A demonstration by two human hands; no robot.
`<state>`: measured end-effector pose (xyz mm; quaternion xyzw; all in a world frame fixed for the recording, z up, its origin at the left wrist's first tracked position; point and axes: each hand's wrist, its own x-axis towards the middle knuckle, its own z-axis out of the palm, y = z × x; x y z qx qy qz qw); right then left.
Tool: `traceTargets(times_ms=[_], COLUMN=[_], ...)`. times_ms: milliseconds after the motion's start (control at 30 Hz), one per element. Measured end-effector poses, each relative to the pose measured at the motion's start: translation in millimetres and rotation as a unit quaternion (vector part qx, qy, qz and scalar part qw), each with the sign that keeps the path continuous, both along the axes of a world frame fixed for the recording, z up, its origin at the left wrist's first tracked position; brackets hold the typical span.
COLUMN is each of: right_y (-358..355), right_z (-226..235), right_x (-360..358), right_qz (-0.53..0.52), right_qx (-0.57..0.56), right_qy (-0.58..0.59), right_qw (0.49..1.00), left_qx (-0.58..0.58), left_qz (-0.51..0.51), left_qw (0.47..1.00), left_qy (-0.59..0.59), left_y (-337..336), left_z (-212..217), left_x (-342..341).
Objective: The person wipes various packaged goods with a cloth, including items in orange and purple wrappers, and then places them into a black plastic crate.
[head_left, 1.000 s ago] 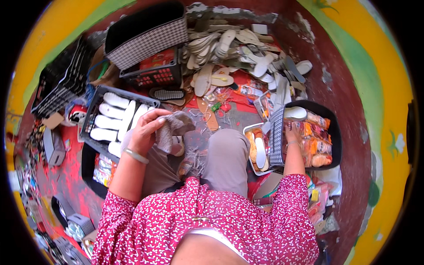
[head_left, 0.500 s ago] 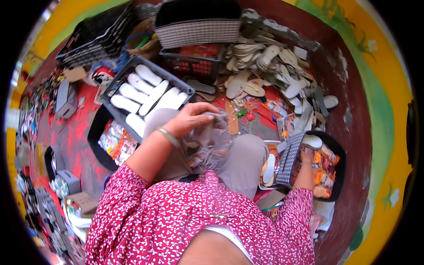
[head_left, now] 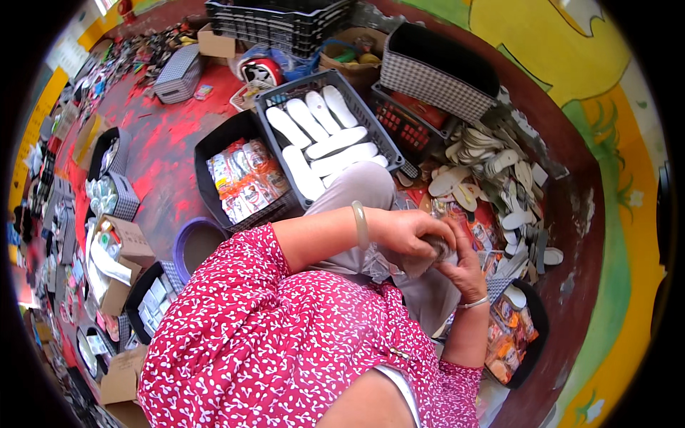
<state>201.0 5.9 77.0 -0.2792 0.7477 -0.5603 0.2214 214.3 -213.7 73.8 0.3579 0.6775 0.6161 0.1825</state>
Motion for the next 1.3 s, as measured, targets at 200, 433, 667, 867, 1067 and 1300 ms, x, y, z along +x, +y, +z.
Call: traceTargets(times_ms=[200,433,667,867,1067,1300], right_y=[-12.0,-32.3,-110.5,-190.1,-244.8,-270.3], right_z=[1.6,43.3,53.1,64.9,47.6,-32.5], right_x=[8.9,32.9,27.9,30.9,21.8,-0.8], right_qz=[0.047,0.012,-0.063,-0.037,0.08,0.11], right_qx=[0.003,-0.08,-0.352,-0.385,-0.214,0.008], right_qy=[-0.123,-0.026,-0.289,-0.346,-0.18,-0.065], right_qw=[0.991,0.996,0.888,0.855,0.957,0.992], left_qx=[-0.055,-0.084,0.149,0.241,0.388,0.295], left_qz=[0.022,0.185,0.202,0.272,0.389,0.718], left_qw=[0.998,0.976,0.962,0.93,0.815,0.609], left_qy=[0.003,0.08,-0.107,-0.051,-0.187,-0.163], left_y=[-39.3,-66.1,-91.5,-116.2,-172.7,-296.7], left_z=[44.9,17.7,6.8,25.3,-16.4,-109.1], left_x=[46.6,67.0,78.3,80.4,112.9,270.0])
